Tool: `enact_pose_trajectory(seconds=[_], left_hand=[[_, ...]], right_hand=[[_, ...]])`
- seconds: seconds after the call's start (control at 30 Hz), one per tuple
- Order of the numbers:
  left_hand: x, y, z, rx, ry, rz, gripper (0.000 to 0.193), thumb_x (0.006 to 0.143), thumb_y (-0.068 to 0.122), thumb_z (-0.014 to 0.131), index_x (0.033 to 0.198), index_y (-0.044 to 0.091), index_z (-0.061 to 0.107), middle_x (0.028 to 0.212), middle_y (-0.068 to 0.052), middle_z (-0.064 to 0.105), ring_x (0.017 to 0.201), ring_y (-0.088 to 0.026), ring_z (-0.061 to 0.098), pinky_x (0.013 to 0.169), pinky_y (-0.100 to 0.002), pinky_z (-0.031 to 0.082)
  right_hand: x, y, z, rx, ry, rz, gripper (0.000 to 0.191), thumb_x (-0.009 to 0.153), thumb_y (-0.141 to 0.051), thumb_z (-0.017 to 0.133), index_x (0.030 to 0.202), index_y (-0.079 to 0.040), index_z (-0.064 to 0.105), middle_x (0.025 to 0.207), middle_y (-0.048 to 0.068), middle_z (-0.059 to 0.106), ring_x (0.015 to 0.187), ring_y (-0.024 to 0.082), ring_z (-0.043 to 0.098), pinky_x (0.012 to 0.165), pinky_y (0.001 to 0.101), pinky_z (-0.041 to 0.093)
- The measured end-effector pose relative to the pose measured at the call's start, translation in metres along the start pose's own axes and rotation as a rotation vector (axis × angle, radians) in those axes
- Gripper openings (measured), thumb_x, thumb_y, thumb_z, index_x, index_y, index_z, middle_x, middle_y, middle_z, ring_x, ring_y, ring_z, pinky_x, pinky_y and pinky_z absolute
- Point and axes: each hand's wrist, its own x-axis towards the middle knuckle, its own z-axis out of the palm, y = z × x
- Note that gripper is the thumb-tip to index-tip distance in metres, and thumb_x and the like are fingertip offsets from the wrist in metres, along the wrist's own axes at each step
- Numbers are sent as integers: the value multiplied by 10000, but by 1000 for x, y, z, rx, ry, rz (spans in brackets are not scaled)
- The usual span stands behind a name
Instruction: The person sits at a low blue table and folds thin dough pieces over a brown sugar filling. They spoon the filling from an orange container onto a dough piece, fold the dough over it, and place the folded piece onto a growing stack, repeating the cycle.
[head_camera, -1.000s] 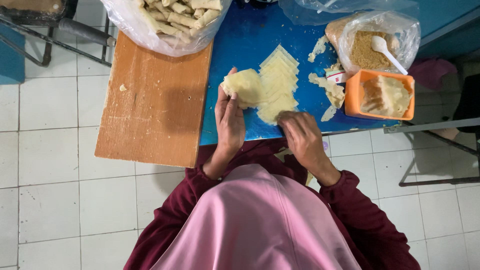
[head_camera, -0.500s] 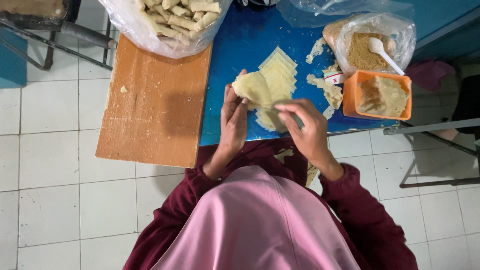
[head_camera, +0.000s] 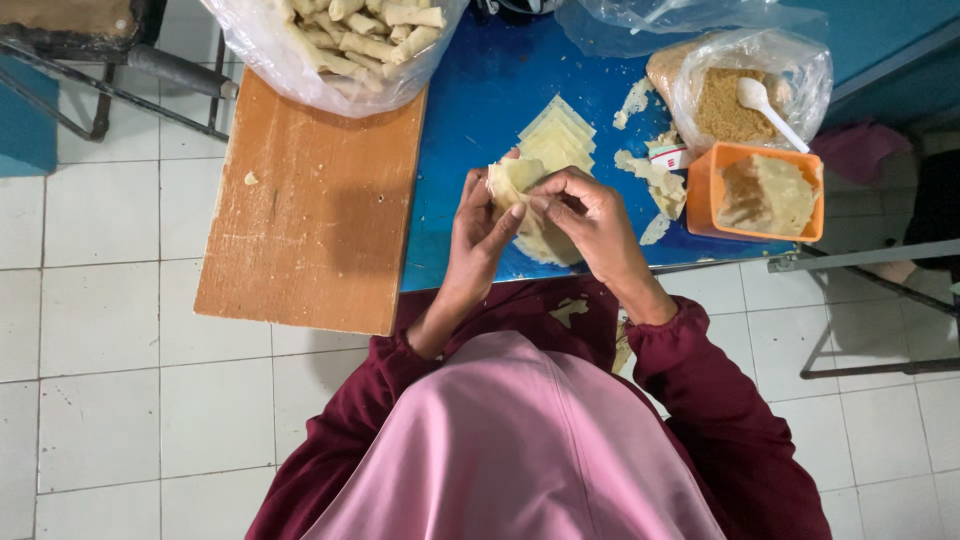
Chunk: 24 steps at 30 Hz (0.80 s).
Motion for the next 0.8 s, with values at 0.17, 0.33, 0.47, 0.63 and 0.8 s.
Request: enact_pose_trajectory(seconds=[0.17, 0.33, 0.47, 0.63, 0.8], left_hand=[[2, -3, 0, 118, 61, 4, 405, 1055, 33, 638, 1441, -67, 565, 1234, -46, 477, 1158, -127, 538, 1003, -273, 479], [1, -6, -1, 26, 116, 4, 374, 1068, 51, 609, 1425, -55, 570, 1314, -63, 532, 1210, -140, 575, 1053, -295, 501], [1, -8, -2, -118, 207, 6, 443, 1080, 72, 590, 1497, -32, 480, 1351, -99, 578, 1225, -161, 604, 1076, -329, 520], [1, -9, -2, -224, 280, 92, 612, 1093, 76, 579, 1634, 8, 300, 1407, -136, 559, 1268, -192, 571, 1119, -351, 476], [-2, -4, -4, -362, 235, 158, 677, 1034, -29, 501, 1654, 15, 232, 1518, -127, 481, 1396, -217, 512, 1216, -378, 423]], right_hand=[[-4, 27, -3, 245, 14, 160, 104, 1037, -85, 677, 1082, -2, 721, 942, 2, 667, 865, 53, 588, 764, 215, 481], [-9, 43, -15, 766, 73, 257, 79, 1038, -86, 663, 1065, -11, 663, 956, 58, 698, 848, 120, 667, 732, 258, 535], [-19, 38, -36, 642, 284, 86, 81, 1013, -106, 645, 1055, -37, 651, 1031, 72, 721, 928, 149, 706, 797, 312, 607], [-41, 29, -24, -385, 311, -262, 17, 1047, -12, 655, 1031, -16, 649, 1113, 110, 727, 929, 185, 677, 754, 322, 561], [-61, 17, 17, -847, 140, -521, 159, 917, 65, 696, 1063, 4, 678, 1107, 115, 720, 1001, 271, 693, 848, 370, 547]])
